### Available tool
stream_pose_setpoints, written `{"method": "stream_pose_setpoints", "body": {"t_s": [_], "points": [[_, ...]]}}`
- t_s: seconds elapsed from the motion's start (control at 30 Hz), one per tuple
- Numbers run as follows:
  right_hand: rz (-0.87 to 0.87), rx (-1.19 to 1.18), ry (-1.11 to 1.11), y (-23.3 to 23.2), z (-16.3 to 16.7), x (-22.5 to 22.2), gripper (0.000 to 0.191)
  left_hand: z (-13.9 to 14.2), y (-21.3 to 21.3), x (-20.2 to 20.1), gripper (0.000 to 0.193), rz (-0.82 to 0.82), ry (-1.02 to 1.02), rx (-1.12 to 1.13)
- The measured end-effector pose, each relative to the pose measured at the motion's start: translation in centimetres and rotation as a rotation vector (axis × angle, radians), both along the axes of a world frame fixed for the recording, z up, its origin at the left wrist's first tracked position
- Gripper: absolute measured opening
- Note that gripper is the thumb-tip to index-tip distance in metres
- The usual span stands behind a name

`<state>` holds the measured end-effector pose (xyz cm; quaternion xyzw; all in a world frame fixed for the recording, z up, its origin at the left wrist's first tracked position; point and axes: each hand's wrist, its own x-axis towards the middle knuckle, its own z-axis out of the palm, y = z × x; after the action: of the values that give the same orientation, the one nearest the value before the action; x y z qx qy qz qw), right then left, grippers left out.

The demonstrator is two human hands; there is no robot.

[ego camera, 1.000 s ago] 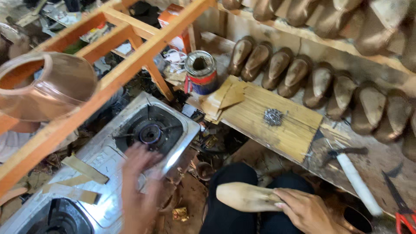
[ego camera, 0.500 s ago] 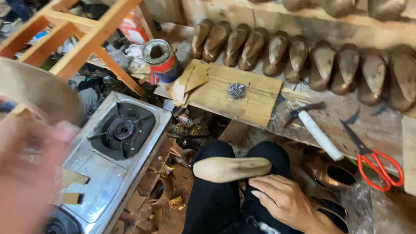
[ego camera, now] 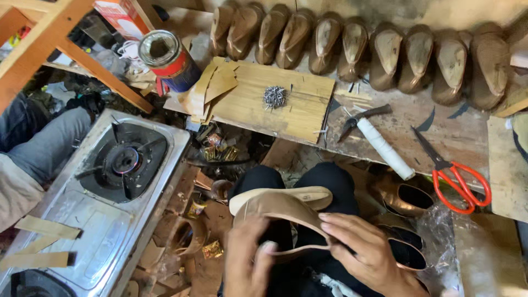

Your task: The person sits on the floor and uses a hammer to drive nails into the sole of a shoe. They repeatedly reposition the shoe and hammer to secure the sole, occasionally inspecting the work.

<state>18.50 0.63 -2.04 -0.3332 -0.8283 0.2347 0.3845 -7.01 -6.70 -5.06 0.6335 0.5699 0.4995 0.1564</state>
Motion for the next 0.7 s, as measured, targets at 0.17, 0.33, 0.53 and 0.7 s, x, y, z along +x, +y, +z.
{"method": "stream_pose_setpoints", "body": {"t_s": [0.17,0.33,0.53,0.7], "points": [[-0.004,-0.035,0.108,0.3,-1.9,2.5,0.054,-3.6,0.6,-3.8,0.062,0.121,-0.869,-0.511],[-0.046,0.008,0.085,2.7,-1.2,2.8,0.054,-4.2,1.9,-6.0,0.044,0.021,-1.309,-0.587],[-0.107,-0.070,-0.003,5.6,-0.4,0.8,0.050,-6.6,6.8,-7.9,0.028,0.239,-0.787,-0.713],[-0.404,-0.291,0.011,3.2,-5.9,2.4,0.045,-8.5,5.6,-8.1,0.030,0.328,-0.689,-0.662]]}}
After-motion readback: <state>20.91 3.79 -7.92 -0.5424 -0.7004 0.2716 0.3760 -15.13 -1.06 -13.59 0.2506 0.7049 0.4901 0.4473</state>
